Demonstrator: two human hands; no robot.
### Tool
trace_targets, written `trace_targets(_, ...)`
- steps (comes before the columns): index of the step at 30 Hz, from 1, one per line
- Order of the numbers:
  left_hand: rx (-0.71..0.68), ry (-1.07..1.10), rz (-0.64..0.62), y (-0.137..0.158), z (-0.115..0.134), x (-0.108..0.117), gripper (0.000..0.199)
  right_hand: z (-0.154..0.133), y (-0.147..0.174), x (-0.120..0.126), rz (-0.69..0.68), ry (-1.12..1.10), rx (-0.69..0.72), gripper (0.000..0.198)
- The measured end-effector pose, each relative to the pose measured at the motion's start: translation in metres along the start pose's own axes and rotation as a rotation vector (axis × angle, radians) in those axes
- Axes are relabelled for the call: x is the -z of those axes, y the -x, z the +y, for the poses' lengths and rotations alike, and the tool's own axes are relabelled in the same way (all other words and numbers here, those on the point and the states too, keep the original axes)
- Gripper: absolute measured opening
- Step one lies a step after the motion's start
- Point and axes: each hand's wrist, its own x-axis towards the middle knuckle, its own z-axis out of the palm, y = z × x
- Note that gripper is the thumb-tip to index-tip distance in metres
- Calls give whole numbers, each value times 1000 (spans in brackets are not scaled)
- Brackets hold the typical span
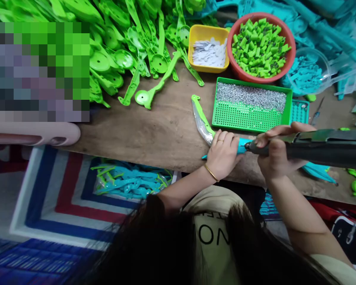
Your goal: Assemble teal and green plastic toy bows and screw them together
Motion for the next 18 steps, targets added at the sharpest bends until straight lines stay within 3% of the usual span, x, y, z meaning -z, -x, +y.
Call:
trace_targets(6, 19, -70, -19, -8, 7, -2, 40, 18, 9, 5, -113, 19, 22, 40)
trace_targets(10, 40, -131, -73, -11, 8, -2, 42, 7, -4, -1, -125, -23, -45, 41)
trace_targets(14, 54, -178, -71, 1, -3, 8, 51, 2, -47, -18, 103, 11, 34, 30)
trace_targets(18, 99, -209, -74, 8, -10, 19, 57, 37, -77, -36, 240, 67, 144, 27)
